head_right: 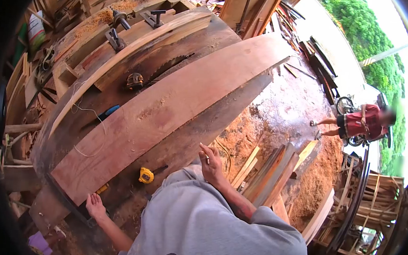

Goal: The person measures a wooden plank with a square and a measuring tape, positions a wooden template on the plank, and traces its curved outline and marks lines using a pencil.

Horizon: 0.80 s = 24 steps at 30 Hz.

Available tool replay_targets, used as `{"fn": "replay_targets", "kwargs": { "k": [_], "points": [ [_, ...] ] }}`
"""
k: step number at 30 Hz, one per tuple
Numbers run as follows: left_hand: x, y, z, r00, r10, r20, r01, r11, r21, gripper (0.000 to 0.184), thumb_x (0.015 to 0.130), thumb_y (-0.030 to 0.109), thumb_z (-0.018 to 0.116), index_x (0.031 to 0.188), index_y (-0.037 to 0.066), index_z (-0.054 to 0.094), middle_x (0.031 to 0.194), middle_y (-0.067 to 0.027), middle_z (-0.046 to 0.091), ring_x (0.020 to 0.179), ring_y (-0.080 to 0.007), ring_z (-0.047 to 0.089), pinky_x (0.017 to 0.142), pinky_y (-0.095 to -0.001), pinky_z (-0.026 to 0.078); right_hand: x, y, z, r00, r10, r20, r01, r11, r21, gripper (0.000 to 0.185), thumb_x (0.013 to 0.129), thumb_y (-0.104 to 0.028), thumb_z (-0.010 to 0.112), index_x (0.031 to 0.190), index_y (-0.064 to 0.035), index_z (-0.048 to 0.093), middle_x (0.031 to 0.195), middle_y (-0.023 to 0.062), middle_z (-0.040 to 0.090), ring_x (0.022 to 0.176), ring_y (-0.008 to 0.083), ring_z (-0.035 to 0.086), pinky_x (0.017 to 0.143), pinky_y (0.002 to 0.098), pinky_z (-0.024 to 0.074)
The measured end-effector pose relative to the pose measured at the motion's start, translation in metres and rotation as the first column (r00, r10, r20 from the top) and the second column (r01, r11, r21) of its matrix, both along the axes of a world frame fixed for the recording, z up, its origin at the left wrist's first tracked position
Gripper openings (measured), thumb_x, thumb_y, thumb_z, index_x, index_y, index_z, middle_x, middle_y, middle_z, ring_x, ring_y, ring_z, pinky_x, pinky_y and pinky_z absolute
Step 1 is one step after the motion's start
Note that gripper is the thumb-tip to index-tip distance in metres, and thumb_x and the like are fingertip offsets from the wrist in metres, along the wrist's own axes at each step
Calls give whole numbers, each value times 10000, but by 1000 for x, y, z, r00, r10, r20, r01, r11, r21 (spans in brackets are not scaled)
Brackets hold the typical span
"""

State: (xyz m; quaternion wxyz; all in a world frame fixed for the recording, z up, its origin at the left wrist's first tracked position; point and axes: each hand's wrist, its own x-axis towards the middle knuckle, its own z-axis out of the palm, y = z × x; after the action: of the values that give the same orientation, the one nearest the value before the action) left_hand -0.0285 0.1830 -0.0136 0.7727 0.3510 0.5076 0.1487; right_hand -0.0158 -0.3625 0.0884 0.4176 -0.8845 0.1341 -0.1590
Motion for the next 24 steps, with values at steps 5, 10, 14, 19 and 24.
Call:
{"fn": "replay_targets", "kwargs": {
  "k": [5, 10, 14, 19, 24],
  "points": [
    [21, -63, 48, 980, 112, -165, -14, 864, 503, 521, 900, 148, 766, 1299, -82, 523, 1209, -162, 576, 1120, -273, 581, 1008, -414, 476, 22, 7, 9, 997, 68, 25, -68, 997, 19, 300, 1026, -146, 608, 1306, -42, 637, 1113, 177, 659, 1001, 298, 661, 859, 358, 533],
    [59, -97, 57, 955, -214, -205, 216, 29, 976, 535, 930, 211, 748, 1356, -31, 532, 1285, -212, 599, 1203, -350, 549, 1064, -466, 418, 38, -2, 3, 994, 85, 67, -88, 996, 34, 309, 1035, -145, 587, 1325, -45, 618, 1128, 179, 668, 1036, 303, 669, 891, 363, 539],
    [133, -116, 82, 830, -422, -366, 332, -155, 931, 557, 934, 229, 735, 1397, 0, 526, 1403, -231, 548, 1305, -395, 503, 1108, -490, 386, 47, -15, 2, 973, 210, 91, -211, 977, -2, 308, 1027, -142, 596, 1320, -49, 621, 1131, 172, 671, 1019, 315, 675, 888, 375, 543],
    [203, -109, 72, 711, -366, -601, 370, -532, 762, 626, 974, 374, 667, 1460, 29, 475, 1407, -229, 561, 1311, -396, 512, 1126, -486, 372, 57, -30, 4, 958, 210, 195, -210, 977, -23, 313, 1012, -127, 617, 1317, -60, 624, 1118, 164, 674, 1005, 317, 678, 859, 375, 555],
    [215, -117, 73, 591, -435, -680, 571, -371, 733, 586, 997, 370, 640, 1475, 72, 479, 1352, -187, 627, 1252, -347, 578, 1088, -453, 426, 55, -55, -1, 983, 101, 154, -128, 976, 178, 345, 978, -93, 655, 1321, -122, 632, 1075, 108, 691, 940, 275, 681, 798, 349, 568]
  ]
}}
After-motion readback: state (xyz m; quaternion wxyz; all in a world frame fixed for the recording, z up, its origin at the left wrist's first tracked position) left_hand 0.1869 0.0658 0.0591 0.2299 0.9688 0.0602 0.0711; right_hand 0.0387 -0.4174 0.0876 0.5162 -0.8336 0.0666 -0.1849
